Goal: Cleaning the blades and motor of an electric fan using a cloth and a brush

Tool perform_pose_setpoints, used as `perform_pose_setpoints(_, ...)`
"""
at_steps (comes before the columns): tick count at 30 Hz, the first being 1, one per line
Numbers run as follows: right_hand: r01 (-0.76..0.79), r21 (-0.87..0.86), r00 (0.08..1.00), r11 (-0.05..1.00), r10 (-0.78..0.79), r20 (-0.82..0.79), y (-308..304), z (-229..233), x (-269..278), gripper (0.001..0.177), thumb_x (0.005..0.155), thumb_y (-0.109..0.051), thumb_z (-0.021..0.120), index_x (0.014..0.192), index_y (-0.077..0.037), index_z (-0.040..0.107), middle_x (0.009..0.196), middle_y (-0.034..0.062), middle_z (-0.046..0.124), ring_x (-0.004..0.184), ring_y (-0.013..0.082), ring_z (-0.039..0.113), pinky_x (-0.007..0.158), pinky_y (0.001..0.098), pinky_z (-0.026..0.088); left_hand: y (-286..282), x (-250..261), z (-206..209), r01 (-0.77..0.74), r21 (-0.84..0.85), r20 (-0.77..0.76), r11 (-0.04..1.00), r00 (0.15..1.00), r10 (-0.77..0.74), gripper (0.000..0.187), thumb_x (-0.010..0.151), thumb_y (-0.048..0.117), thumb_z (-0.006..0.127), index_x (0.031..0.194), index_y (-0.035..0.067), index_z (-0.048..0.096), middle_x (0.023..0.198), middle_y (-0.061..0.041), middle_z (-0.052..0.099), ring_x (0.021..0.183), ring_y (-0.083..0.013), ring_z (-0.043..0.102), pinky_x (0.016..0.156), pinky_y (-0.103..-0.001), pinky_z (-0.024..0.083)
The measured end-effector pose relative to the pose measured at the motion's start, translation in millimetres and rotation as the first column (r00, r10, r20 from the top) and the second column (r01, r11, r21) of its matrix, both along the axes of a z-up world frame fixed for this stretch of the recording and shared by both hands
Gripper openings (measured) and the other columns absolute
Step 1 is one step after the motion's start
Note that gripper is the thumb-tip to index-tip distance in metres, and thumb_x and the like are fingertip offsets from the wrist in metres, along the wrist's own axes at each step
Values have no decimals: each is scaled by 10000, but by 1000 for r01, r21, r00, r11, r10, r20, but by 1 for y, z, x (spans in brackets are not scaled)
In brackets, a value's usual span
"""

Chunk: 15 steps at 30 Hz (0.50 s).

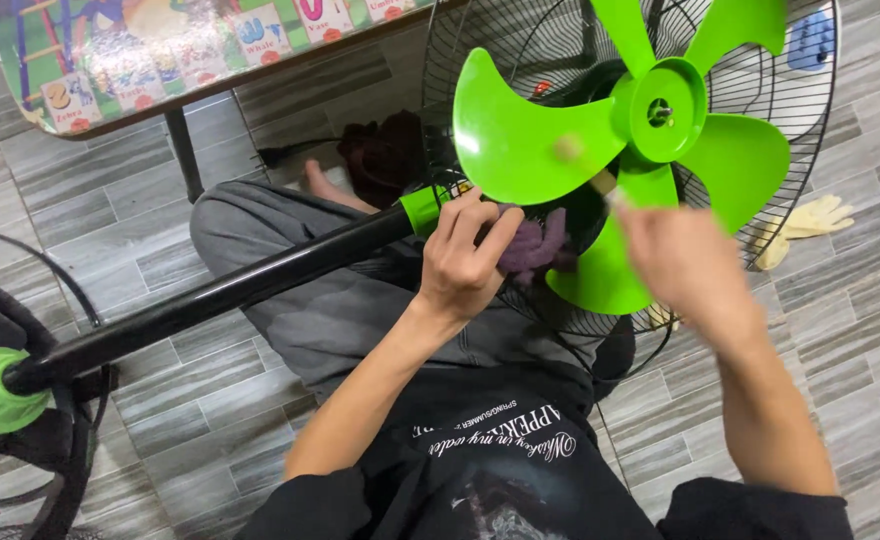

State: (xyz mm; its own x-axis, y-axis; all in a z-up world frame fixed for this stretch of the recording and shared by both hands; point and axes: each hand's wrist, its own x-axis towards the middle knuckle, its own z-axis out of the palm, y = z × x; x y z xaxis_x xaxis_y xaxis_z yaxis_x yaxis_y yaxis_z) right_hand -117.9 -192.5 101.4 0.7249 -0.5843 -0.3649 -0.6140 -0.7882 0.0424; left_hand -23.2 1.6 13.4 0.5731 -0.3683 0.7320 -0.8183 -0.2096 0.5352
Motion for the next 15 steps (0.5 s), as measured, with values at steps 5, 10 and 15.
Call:
perform_pose_setpoints(5,-3,119,999,993,9,-47,28,4,-2,648,1100,-464,377,848,9,741,738,221,715,628,407,678,638,490,551,0,1,-3,11,-11,-54,1000,998,-12,299,757,-57,756,1051,-3,741,1010,-100,608,1000,-350,636,943,-438,594)
perform_pose_setpoints(10,74,-35,997,997,-72,38,15,5,-5,664,1145,-472,426,839,29,737,757,263,712,665,510,663,667,555,549,1,2,0,16,-5,-74,1000,997,-16,326,739,-65,746,1056,7,739,1009,-88,610,1014,-332,639,903,-408,593)
perform_pose_setpoints(15,-79,158,995,984,69,66,30,6,-6,729,1099,-559,366,862,-1,771,791,300,735,945,521,715,828,599,554,-8,10,6,-138,-114,146,984,977,154,162,944,-54,600,923,77,693,847,-41,471,820,-235,604,828,-368,654)
